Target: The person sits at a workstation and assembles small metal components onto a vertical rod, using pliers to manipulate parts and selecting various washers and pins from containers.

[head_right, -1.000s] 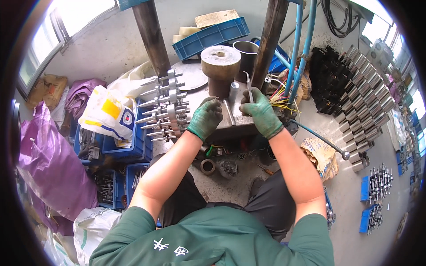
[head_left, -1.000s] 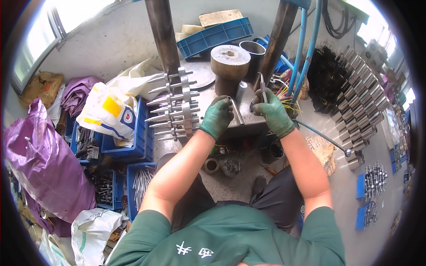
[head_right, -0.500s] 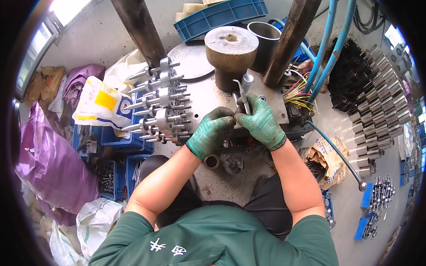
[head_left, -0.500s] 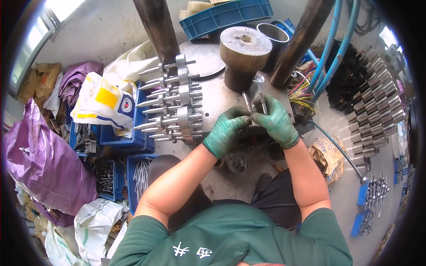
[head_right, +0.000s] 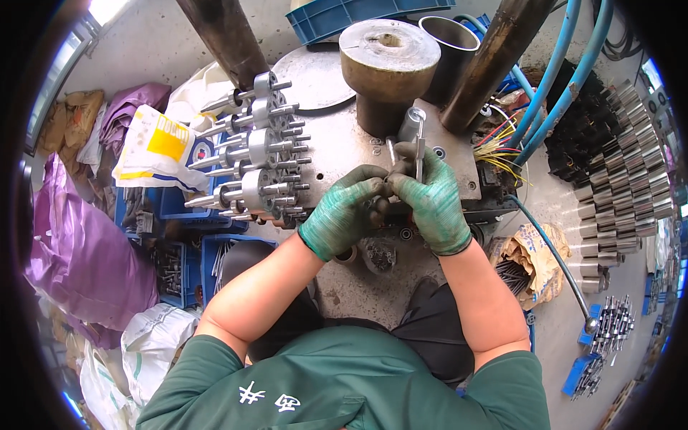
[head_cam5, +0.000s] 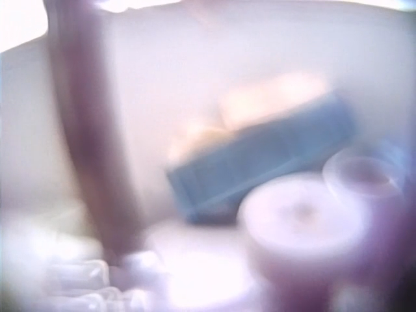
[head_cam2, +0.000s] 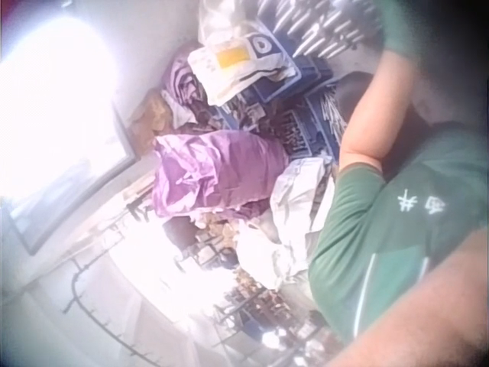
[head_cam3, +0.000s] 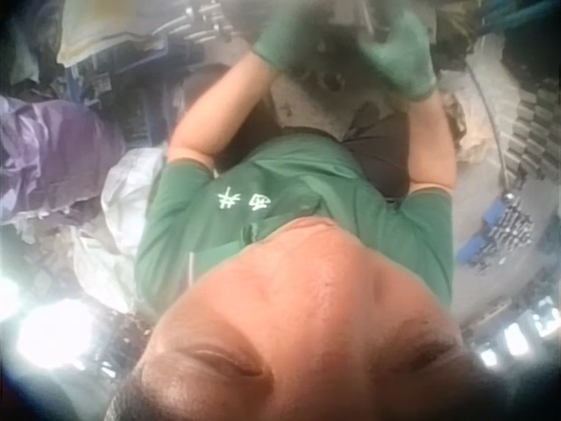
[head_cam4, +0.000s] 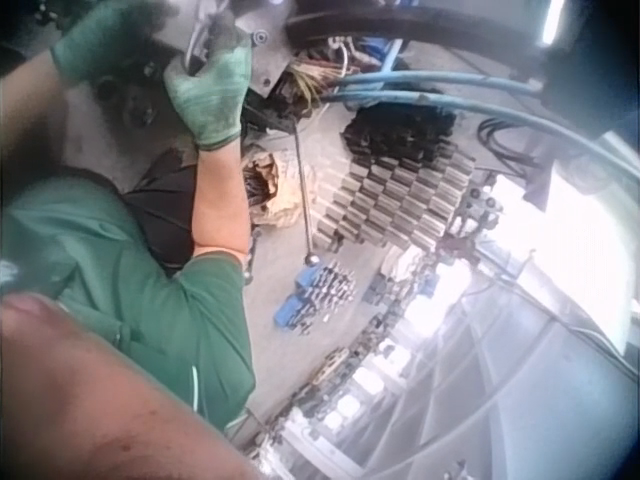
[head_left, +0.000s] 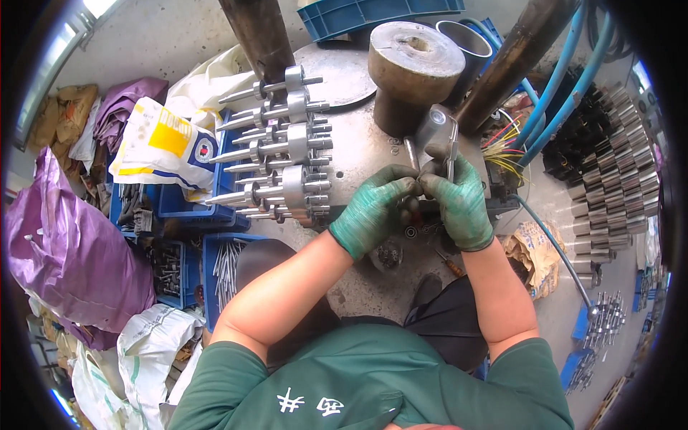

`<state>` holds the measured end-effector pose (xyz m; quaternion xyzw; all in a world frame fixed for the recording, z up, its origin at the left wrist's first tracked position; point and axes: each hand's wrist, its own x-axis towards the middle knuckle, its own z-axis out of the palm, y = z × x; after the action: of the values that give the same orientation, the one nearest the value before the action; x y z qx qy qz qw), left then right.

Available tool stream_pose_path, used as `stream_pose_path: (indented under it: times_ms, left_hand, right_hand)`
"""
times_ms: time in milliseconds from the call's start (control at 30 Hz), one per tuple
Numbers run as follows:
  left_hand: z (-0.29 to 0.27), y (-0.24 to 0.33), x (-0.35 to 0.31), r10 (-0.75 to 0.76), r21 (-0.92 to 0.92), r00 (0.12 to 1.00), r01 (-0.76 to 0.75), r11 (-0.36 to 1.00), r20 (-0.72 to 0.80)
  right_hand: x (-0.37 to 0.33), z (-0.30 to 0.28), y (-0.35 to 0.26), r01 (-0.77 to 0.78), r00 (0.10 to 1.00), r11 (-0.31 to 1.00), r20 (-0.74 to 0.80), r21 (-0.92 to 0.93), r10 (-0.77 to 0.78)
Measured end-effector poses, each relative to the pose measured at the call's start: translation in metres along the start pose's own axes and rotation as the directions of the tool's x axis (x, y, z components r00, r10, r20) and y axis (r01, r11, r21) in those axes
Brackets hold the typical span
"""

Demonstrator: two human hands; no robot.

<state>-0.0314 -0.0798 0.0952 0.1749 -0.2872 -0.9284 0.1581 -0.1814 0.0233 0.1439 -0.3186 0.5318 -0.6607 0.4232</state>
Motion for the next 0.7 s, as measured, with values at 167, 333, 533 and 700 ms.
stream_pose_path:
  times_ms: [167,333,533,700]
  left_hand:
    - [0.012,-0.007,-0.004,0.114,0.097,0.992,-0.109,0.989,-0.047]
    - [-0.007,-0.005,-0.008,0.199,0.144,0.978,-0.190,0.971,-0.055]
    - [-0.005,0.003,-0.018,0.173,-0.054,0.960,-0.189,0.981,-0.221]
    - [-0.004,0.008,-0.023,0.130,-0.166,0.954,-0.179,0.970,-0.268]
  right_hand:
    - [0.002,0.004,0.009,-0.011,1.000,0.996,-0.029,-0.089,0.008]
    - [-0.001,0.009,-0.001,-0.116,0.992,0.992,0.039,-0.045,0.118]
    - [-0.021,-0.001,-0.007,0.112,0.988,0.892,0.142,-0.438,-0.055]
    - [-0.031,-0.005,-0.021,0.486,0.852,0.353,0.343,-0.799,-0.396]
